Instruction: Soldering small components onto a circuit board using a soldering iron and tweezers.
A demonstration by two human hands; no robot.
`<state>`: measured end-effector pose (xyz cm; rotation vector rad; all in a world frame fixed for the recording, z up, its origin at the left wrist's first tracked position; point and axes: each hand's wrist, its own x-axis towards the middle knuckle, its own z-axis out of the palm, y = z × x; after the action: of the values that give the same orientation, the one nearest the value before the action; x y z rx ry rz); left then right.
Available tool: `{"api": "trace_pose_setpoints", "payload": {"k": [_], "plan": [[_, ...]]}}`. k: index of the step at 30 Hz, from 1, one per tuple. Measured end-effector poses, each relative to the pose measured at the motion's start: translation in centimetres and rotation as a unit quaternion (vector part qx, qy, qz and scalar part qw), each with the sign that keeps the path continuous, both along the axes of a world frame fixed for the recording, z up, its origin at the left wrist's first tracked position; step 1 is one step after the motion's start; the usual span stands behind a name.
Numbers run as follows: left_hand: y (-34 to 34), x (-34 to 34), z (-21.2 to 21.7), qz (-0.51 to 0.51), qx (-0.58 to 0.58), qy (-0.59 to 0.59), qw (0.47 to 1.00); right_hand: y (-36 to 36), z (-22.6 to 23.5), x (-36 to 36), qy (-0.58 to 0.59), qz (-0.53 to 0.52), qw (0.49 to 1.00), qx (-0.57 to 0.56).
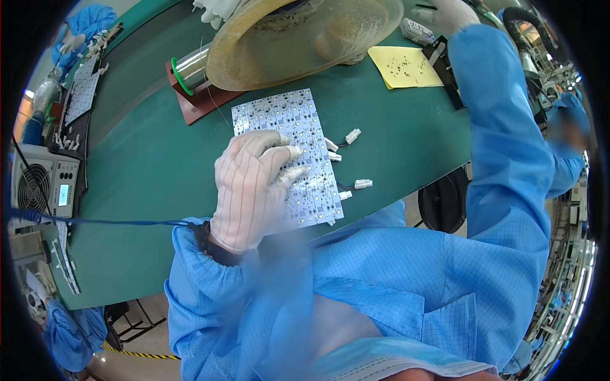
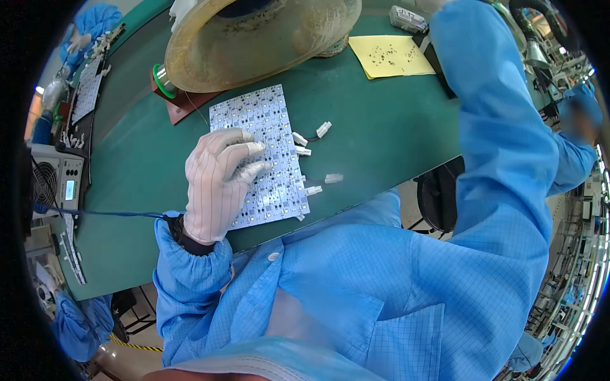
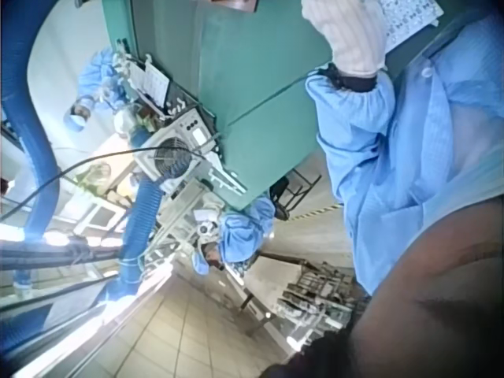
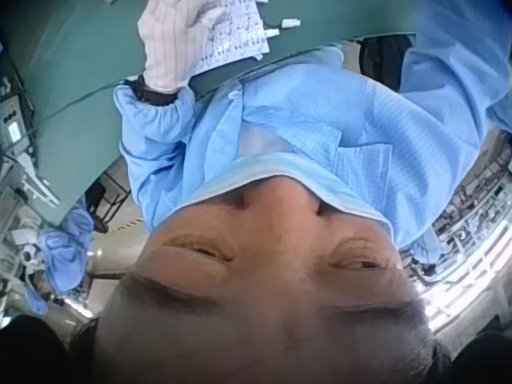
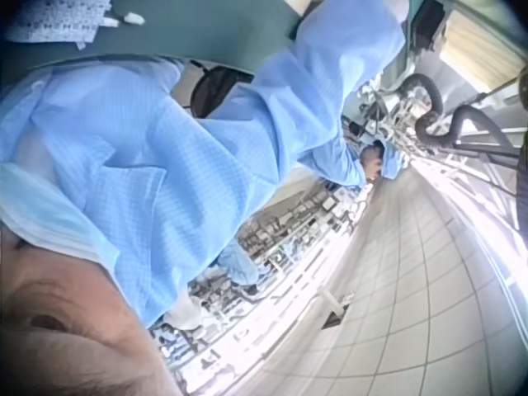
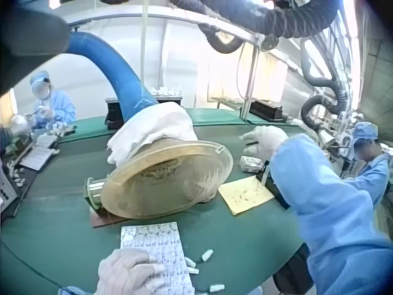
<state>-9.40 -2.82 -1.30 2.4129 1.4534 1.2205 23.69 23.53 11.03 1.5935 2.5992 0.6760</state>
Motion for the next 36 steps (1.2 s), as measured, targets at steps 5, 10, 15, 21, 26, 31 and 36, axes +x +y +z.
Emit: {"api": "trace_pose_setpoints", "payload": {"k": [5, 10, 15, 21, 26, 31, 36], "plan": [[-0.1, -0.5, 0.7, 0.029, 0.011, 0.004, 1.0, -8.6, -0.5, 3.4, 0.115, 0.265, 0.949, 0.125], [0.1, -2.3, 0.3, 0.174, -0.041, 0.056, 0.982, -19.6, -5.3, 3.5, 0.231, 0.23, 0.931, 0.163], [0.6, -1.9, 1.7, 0.253, -0.206, -0.033, 0.945, -21.7, -11.7, 7.6, 0.177, 0.134, 0.967, 0.127], [-1.4, -2.3, -0.4, 0.197, -0.158, -0.026, 0.967, -23.3, -12.5, 7.7, 0.152, -0.016, 0.987, 0.046], [-2.7, -2.4, -0.9, 0.176, -0.139, -0.033, 0.974, -26.5, -10.3, 4.5, 0.204, -0.015, 0.977, 0.053], [-1.8, -3.5, 1.3, 0.161, -0.207, -0.052, 0.964, -27.0, -10.4, -1.4, 0.393, 0.135, 0.909, 0.039], [0.3, -5.0, 2.9, 0.181, -0.167, -0.009, 0.969, -27.6, -15.1, -4.6, 0.543, 0.182, 0.816, 0.075]]}}
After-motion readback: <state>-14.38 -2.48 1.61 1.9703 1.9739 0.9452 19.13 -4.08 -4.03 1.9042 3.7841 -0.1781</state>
